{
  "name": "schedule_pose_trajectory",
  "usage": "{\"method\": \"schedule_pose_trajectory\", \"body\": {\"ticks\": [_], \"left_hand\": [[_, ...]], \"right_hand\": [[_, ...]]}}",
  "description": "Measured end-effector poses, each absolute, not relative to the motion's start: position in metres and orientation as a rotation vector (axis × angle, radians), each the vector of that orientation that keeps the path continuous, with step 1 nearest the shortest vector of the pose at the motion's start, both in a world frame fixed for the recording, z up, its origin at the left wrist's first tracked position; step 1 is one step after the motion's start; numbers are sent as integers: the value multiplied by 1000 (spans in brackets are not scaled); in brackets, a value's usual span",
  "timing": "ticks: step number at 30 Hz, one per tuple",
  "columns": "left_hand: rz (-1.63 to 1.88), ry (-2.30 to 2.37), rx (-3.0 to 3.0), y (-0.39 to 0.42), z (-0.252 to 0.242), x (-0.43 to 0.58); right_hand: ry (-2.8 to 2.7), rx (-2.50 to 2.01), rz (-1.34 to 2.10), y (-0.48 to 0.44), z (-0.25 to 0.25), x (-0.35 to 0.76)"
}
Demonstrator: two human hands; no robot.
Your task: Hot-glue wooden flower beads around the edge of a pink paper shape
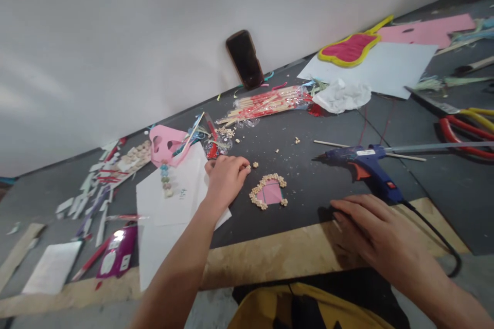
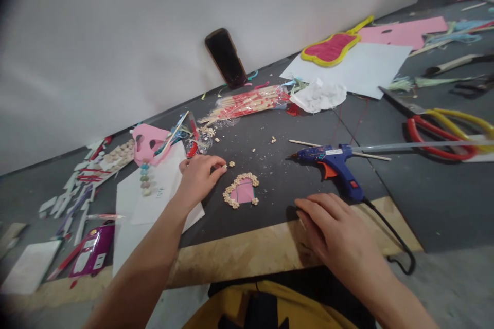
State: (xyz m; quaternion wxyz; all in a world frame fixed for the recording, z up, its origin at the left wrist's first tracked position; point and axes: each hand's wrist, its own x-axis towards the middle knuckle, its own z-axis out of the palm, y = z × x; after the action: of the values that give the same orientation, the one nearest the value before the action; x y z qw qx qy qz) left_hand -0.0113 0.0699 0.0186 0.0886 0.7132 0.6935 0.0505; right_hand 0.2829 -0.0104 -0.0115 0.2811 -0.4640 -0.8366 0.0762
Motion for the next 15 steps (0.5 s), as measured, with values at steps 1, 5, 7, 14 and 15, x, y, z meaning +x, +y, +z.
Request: {"method": "schedule_pose_trajectory", "body": {"ticks": [1, 5, 7, 14, 15], "left_hand": [[165, 2073, 2115, 67, 21, -10], [268, 2111, 2072, 46, 32, -5], [398, 2079, 2054, 33, 35, -2], [636, 1967, 2025, -14, 30, 4], [661, 1964, 2011, -18, 29, 4]], "right_hand": [[-2234, -1242, 201, -10, -12, 284], [-2209, -1246, 179, -7, -13, 285], [-2193, -1253, 157, -4, -11, 287], [-2033, -1507, -223, 5, 7, 317], [-2019, -1572, -261, 5, 7, 322]]}}
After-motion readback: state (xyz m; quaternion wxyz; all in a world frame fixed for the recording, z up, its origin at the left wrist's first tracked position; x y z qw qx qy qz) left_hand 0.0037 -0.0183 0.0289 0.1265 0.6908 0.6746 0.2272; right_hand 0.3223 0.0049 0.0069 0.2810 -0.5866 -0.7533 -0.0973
